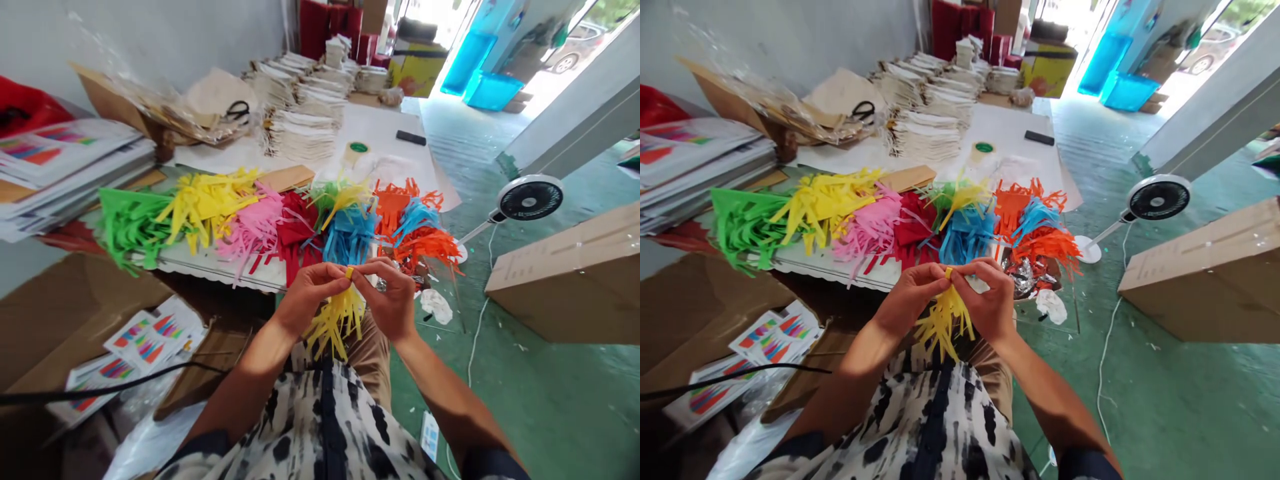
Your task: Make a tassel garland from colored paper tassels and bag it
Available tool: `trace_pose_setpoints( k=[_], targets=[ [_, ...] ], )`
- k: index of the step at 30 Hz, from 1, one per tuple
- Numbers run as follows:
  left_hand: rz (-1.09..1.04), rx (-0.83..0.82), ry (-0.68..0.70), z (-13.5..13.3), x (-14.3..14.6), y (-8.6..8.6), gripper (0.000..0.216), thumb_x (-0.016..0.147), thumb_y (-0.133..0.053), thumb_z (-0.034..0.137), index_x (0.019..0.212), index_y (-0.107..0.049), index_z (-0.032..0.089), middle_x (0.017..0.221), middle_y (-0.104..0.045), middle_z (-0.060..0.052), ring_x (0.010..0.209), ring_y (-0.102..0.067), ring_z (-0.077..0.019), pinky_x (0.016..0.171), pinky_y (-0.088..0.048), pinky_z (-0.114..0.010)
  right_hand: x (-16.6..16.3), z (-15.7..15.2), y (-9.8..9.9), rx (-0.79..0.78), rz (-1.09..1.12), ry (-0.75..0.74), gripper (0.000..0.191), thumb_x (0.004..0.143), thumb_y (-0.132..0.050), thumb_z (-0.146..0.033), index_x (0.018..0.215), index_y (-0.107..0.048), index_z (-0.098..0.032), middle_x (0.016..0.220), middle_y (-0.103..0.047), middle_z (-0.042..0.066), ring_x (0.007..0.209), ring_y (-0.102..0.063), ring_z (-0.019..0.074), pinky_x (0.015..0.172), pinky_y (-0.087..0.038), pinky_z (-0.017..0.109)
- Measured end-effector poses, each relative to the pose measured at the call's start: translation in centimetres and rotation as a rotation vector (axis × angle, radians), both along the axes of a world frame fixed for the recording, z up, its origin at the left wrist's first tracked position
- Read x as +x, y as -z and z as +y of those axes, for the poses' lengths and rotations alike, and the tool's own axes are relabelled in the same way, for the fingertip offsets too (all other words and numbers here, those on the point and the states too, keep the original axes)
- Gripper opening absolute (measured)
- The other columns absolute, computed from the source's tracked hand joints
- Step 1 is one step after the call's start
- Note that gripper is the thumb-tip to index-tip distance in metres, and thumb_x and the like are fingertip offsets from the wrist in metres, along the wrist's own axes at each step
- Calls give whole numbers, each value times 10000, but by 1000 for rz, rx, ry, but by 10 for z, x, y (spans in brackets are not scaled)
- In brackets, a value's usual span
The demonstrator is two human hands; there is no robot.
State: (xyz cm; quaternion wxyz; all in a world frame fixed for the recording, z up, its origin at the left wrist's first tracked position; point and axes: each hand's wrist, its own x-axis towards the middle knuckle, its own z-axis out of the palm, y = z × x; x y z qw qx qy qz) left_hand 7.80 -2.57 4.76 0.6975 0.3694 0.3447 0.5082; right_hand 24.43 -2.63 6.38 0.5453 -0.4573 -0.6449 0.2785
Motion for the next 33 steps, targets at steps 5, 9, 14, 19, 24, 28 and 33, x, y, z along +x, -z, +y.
trace_pose_setpoints(
  k=[5,9,14,19,24,28,33],
  targets=[
    [79,43,-88,3,4,-6,302,713,-946,357,742,-726,153,913,-699,-19,802,-624,-119,745,-481,-235,9,8,-8,-93,-46,-151,135,939,-737,-347,880,-779,-233,876,-763,25,832,-674,189,808,-537,348],
    [133,103,-82,14,2,-6,299,752,-920,391,748,-743,150,865,-713,-40,819,-648,-146,786,-509,-261,9,26,-18,-18,-168,-173,237,948,-732,-390,766,-743,-238,782,-736,19,798,-660,191,782,-537,347],
    [106,47,-219,36,-6,1,303,691,-961,354,772,-743,160,888,-728,-21,785,-688,-132,766,-525,-245,14,126,-34,55,-305,-74,243,947,-695,-443,862,-765,-226,844,-776,21,779,-682,180,779,-538,322],
    [85,1,-197,50,-16,9,303,730,-942,330,923,-750,195,765,-713,18,703,-709,-128,712,-519,-230,21,278,-31,-68,-807,192,283,981,-564,-323,1067,-807,-205,1041,-813,84,960,-735,234,863,-523,346],
    [154,11,-221,62,-28,15,275,758,-910,405,884,-819,178,791,-733,-26,737,-698,-150,725,-523,-253,4,348,10,-181,-1018,128,49,721,-807,-160,728,-807,-208,786,-770,136,908,-752,357,783,-539,437],
    [150,-18,-245,66,-33,18,277,769,-892,440,820,-805,182,754,-727,-28,728,-663,-149,706,-505,-252,-6,358,34,-181,-1098,117,68,761,-832,-267,711,-800,-234,753,-740,145,904,-758,410,751,-559,510],
    [131,-41,-266,62,-32,15,287,766,-892,444,840,-792,184,741,-733,-29,689,-651,-143,667,-495,-248,0,350,31,-158,-1125,168,67,807,-760,-271,788,-814,-236,803,-761,139,875,-753,363,709,-537,442]
  ],
)
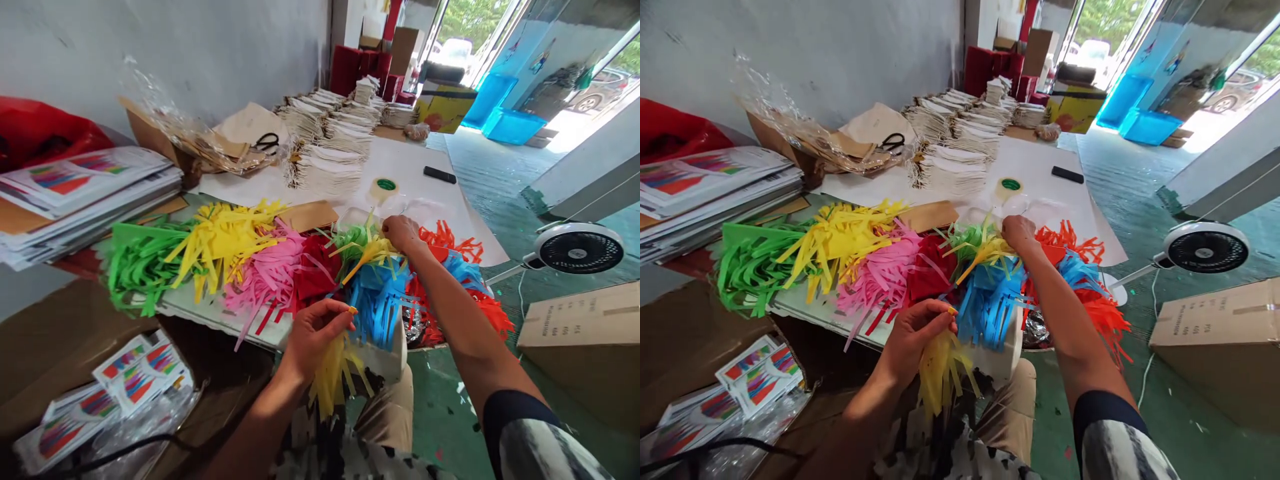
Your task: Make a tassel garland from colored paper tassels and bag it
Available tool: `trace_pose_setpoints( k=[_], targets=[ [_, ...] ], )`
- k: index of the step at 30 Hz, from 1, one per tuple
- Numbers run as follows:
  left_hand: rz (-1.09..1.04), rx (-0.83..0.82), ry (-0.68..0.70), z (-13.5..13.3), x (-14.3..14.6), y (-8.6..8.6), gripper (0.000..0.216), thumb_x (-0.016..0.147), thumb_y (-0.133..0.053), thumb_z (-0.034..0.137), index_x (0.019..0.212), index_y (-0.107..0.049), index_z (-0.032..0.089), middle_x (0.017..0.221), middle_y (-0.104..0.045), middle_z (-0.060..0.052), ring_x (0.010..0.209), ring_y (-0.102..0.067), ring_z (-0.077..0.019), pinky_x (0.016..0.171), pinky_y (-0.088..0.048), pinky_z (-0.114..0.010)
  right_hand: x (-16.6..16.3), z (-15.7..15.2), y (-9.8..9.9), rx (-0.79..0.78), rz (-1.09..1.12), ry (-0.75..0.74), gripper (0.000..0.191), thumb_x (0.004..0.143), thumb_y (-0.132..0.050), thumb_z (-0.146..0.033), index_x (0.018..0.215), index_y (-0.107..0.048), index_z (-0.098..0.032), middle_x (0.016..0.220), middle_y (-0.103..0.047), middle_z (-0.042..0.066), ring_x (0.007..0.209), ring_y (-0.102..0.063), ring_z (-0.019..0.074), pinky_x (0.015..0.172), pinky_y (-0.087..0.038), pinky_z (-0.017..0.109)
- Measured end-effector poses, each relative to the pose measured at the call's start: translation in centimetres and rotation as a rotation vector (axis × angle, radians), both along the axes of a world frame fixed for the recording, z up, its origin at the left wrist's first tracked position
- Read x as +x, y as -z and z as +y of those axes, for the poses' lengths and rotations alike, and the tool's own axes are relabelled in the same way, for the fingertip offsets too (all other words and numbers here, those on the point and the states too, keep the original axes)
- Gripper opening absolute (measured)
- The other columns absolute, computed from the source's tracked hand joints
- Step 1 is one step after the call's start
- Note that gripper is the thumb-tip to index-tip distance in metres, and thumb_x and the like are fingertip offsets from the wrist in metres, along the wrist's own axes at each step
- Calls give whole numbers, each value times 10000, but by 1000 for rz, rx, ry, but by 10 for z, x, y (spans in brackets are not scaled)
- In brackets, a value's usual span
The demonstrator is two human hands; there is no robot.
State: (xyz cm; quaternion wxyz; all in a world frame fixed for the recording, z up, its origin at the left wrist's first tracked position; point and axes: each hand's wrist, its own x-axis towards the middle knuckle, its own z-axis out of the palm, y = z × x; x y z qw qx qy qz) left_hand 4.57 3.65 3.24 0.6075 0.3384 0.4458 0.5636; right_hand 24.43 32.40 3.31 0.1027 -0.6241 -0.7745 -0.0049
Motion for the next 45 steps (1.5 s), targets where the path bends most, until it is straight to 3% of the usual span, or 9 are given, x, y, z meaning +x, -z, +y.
trace_pose_setpoints(
  k=[6,12,20,28,33,35,37,39,45],
  targets=[
    [23,46,-49,-8,0,-8,300,794,-871,453,889,-776,184,737,-715,-14,676,-645,-136,654,-498,-244,22,-48,-47,159,73,93,281,946,-550,-304,1056,-800,-240,1000,-805,111,913,-723,285,759,-486,370],
    [268,180,-114,-23,8,-18,224,866,-820,413,911,-783,196,851,-743,-16,750,-634,-129,686,-498,-227,33,-156,-92,278,392,-125,232,944,-638,-406,948,-794,-235,832,-786,9,657,-653,162,731,-438,312],
    [248,218,-76,-25,25,-11,237,837,-842,412,925,-800,196,918,-797,-42,806,-701,-163,758,-546,-263,42,-206,-77,220,445,-56,229,925,-644,-418,839,-753,-236,799,-774,-7,639,-626,155,665,-421,300],
    [362,292,-31,-32,24,-9,204,906,-777,408,941,-760,207,927,-766,-31,838,-691,-162,788,-530,-262,35,-249,-75,273,362,-179,201,978,-618,-394,936,-743,-243,851,-782,-2,650,-636,140,652,-413,292],
    [516,512,128,13,39,-14,69,917,-723,268,935,-742,204,1116,-772,-69,1104,-693,-223,1034,-489,-338,32,-239,-56,212,174,-136,249,991,-562,-401,882,-702,-226,798,-761,3,689,-657,166,609,-282,291],
    [452,543,299,43,49,-10,58,898,-716,240,898,-738,186,1071,-779,-72,1104,-698,-229,1020,-495,-338,32,-236,-55,249,97,-97,286,996,-552,-430,873,-699,-218,817,-764,22,699,-656,175,603,-235,299],
    [406,513,336,72,58,-3,84,859,-746,235,837,-719,159,999,-768,-76,1045,-699,-226,951,-520,-322,32,-236,-58,297,23,-32,318,1001,-539,-447,867,-701,-209,829,-763,41,681,-638,174,600,-198,310],
    [331,433,316,96,64,3,105,840,-760,240,832,-710,148,992,-766,-82,973,-702,-213,858,-544,-310,34,-239,-62,331,-20,14,344,1010,-519,-455,870,-709,-204,834,-762,51,659,-619,168,600,-179,316],
    [90,394,44,128,57,-2,85,859,-740,207,864,-667,164,1461,-604,-122,1175,-672,-244,762,-595,-301,40,-253,-65,368,63,-1,333,1032,-534,-456,960,-755,-218,841,-779,32,658,-638,159,601,-237,296]
  ],
)
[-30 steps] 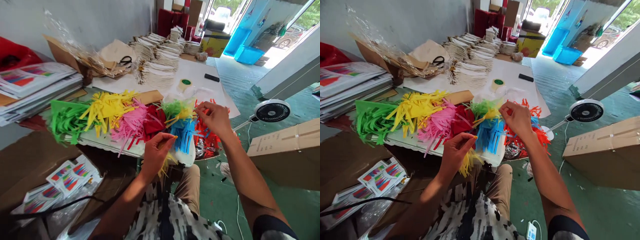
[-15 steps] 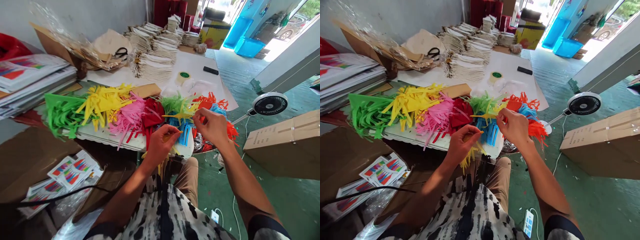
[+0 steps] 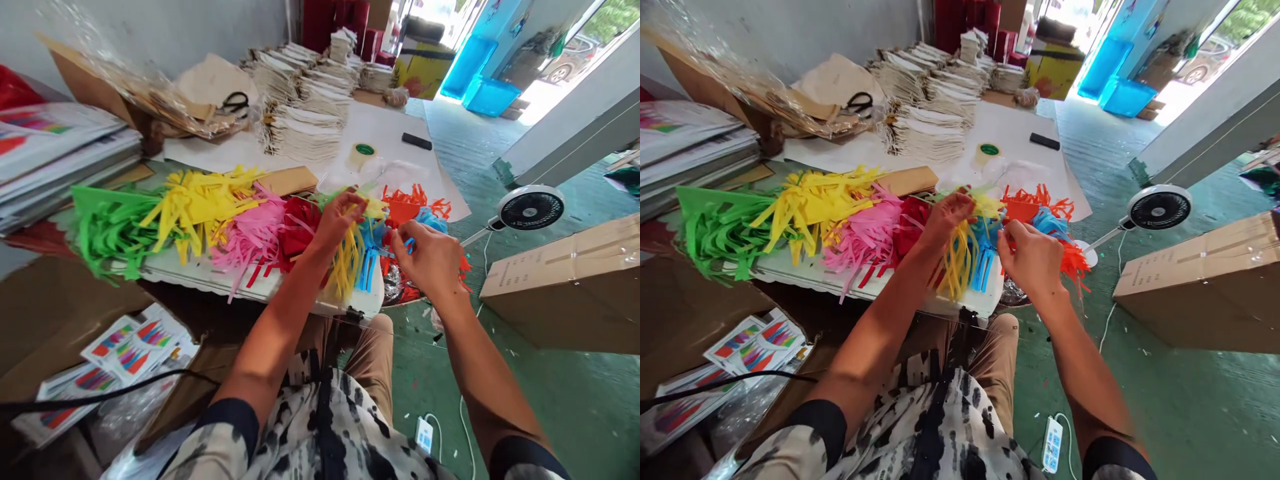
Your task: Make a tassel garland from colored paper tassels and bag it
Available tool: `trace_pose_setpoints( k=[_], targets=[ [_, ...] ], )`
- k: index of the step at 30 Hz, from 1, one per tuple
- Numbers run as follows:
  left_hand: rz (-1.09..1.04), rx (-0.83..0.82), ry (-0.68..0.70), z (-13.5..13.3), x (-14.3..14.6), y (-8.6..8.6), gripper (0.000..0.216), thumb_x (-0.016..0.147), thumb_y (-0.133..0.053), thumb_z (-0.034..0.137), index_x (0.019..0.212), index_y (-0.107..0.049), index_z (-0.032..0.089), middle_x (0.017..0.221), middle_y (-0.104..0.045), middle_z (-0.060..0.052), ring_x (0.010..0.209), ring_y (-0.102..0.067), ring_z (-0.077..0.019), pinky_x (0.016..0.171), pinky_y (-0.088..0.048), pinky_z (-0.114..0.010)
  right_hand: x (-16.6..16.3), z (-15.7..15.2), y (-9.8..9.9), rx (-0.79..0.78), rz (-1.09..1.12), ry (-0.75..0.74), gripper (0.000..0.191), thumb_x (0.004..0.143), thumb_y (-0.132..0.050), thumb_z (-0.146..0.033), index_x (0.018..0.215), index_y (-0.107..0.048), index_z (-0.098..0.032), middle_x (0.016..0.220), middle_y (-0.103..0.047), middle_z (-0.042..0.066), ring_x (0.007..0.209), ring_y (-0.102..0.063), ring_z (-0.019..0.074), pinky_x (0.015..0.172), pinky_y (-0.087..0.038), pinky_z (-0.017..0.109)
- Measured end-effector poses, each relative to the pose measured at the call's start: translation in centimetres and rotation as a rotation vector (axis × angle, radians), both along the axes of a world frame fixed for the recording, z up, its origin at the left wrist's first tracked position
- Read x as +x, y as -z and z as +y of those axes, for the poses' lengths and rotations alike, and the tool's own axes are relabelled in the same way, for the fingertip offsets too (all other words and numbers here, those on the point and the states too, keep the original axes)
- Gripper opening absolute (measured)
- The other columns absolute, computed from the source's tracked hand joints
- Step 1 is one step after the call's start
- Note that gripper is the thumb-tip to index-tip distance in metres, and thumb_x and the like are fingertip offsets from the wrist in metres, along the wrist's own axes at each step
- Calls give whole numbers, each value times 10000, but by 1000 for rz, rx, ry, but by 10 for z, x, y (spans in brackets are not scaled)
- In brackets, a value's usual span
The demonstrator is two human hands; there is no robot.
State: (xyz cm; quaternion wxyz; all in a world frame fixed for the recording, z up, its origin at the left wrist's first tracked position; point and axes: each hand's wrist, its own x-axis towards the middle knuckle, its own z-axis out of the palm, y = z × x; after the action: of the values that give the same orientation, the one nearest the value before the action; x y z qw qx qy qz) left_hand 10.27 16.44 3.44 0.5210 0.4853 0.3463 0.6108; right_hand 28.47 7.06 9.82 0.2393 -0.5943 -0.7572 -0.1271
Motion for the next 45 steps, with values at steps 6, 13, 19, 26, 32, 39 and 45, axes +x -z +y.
trace_pose_setpoints(
  k=[6,13,19,26,32,39,45],
  targets=[
    [292,150,-15,-77,-23,-8,130,887,-792,312,906,-742,193,970,-738,-42,941,-693,-159,820,-570,-266,3,-26,-4,-167,165,-253,256,1049,-576,-400,1036,-780,-244,889,-811,13,707,-720,168,630,-399,281],
    [355,68,-15,-153,-25,-10,195,917,-784,376,919,-759,183,876,-763,-24,791,-700,-136,723,-555,-234,7,-54,-4,-262,259,-514,188,1045,-628,-322,1060,-797,-243,964,-827,20,782,-761,151,695,-513,259],
    [480,245,-32,-158,-25,-19,91,954,-747,278,918,-757,195,908,-752,-24,836,-693,-131,778,-547,-241,5,-63,-7,-284,278,-571,172,1048,-621,-275,1026,-780,-216,952,-822,16,767,-754,134,692,-508,241],
    [536,270,39,-166,-27,-15,65,971,-728,278,986,-757,221,936,-767,-12,879,-720,-131,832,-559,-248,5,-69,-7,-365,190,-613,206,1065,-584,-291,998,-753,-195,877,-782,24,725,-699,128,666,-442,251],
    [402,96,160,-170,-32,-8,305,920,-791,346,1206,-736,254,1102,-779,-30,1007,-756,-152,887,-605,-238,12,-69,-4,-395,227,-585,199,1055,-585,-276,954,-727,-181,798,-731,8,638,-604,103,611,-382,249],
    [386,103,91,-169,-23,-2,152,931,-778,326,1052,-771,235,960,-778,-12,866,-737,-125,784,-589,-214,12,-70,3,-489,266,-532,242,1054,-608,-384,949,-736,-207,750,-697,-19,606,-566,94,617,-375,250],
    [385,79,86,-166,-18,-3,161,940,-766,350,1026,-765,215,958,-776,-20,859,-728,-128,773,-573,-216,16,-72,11,-403,443,-412,169,1002,-685,-378,983,-730,-216,743,-693,-24,578,-554,96,563,-379,243]
  ],
)
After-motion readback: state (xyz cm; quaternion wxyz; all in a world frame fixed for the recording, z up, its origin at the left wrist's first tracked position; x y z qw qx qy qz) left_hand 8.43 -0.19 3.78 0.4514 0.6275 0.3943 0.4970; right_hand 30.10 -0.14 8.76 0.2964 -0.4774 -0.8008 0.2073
